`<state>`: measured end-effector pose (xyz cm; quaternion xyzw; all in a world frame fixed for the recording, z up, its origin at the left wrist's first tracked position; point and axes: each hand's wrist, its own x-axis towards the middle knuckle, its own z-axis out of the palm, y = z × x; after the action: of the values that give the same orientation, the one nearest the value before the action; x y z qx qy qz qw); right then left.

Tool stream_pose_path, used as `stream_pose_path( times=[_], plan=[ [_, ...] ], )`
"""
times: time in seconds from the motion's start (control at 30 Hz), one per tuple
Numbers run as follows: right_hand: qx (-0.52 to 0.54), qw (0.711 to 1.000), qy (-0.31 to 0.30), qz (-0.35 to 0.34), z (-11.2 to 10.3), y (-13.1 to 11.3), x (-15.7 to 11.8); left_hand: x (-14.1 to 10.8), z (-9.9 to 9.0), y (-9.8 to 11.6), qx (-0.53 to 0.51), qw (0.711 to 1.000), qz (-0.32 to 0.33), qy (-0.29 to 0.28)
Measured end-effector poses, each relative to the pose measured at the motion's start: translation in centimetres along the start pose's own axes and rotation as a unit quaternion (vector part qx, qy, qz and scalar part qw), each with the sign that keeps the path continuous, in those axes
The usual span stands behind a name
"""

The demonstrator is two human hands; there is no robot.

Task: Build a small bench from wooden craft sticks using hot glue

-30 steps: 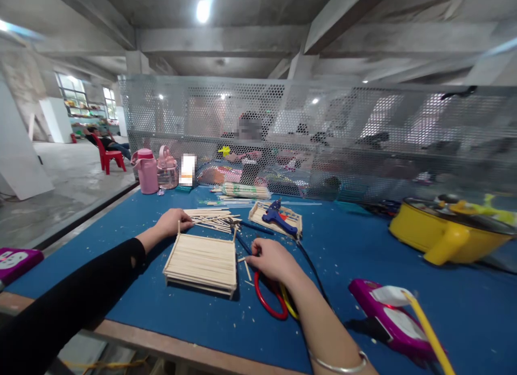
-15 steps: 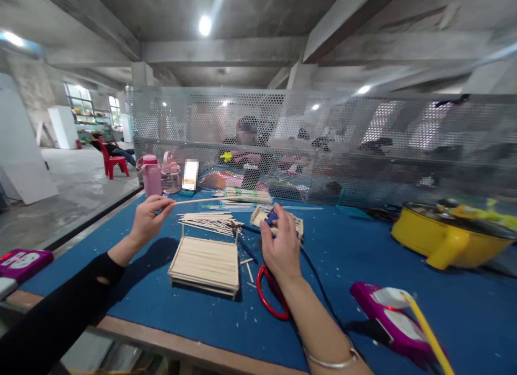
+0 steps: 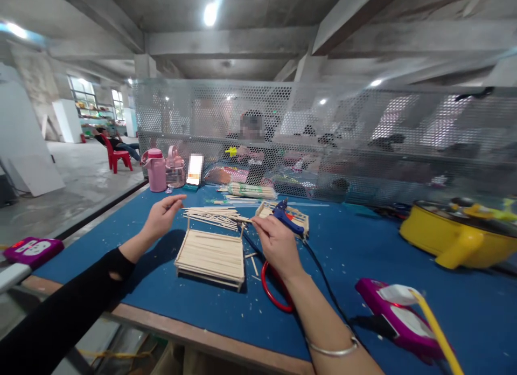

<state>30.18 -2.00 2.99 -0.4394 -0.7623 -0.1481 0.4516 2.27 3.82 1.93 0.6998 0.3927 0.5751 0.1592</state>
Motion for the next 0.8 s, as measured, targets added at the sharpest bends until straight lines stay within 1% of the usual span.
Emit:
stream_pose_path(
  times=[0.07,0.13,0.23,0.4,0.53,0.67,0.8],
  plan=[
    [0.002,1.0,-0.006,0.008,0.23,0.45,-0.1,0.1,-0.05,-0.42,-0.026,0.998,-0.063,-0.016],
    [-0.001,1.0,-0.017,0.016,0.41,0.75,-0.15,0.18,-0.1,-0.74,-0.045,0.992,-0.112,-0.042],
    [-0.004,0.999,-0.028,0.022,0.54,0.81,-0.11,0.19,-0.15,-0.94,-0.066,0.983,-0.154,-0.07],
    [0.008,0.998,-0.049,0.026,0.82,0.54,-0.11,-0.06,-0.14,-0.66,-0.066,0.981,-0.148,-0.108],
    [0.009,0.998,-0.052,0.038,0.97,0.61,-0.19,-0.35,-0.08,-0.51,-0.077,0.98,-0.132,-0.13],
    [0.012,0.997,-0.057,0.046,0.87,0.55,-0.19,-0.47,0.0,-0.7,-0.048,0.982,-0.122,-0.135],
    [0.014,0.997,-0.065,0.05,0.79,0.3,-0.2,-0.38,-0.02,-0.84,-0.04,0.985,-0.115,-0.12]
  ],
)
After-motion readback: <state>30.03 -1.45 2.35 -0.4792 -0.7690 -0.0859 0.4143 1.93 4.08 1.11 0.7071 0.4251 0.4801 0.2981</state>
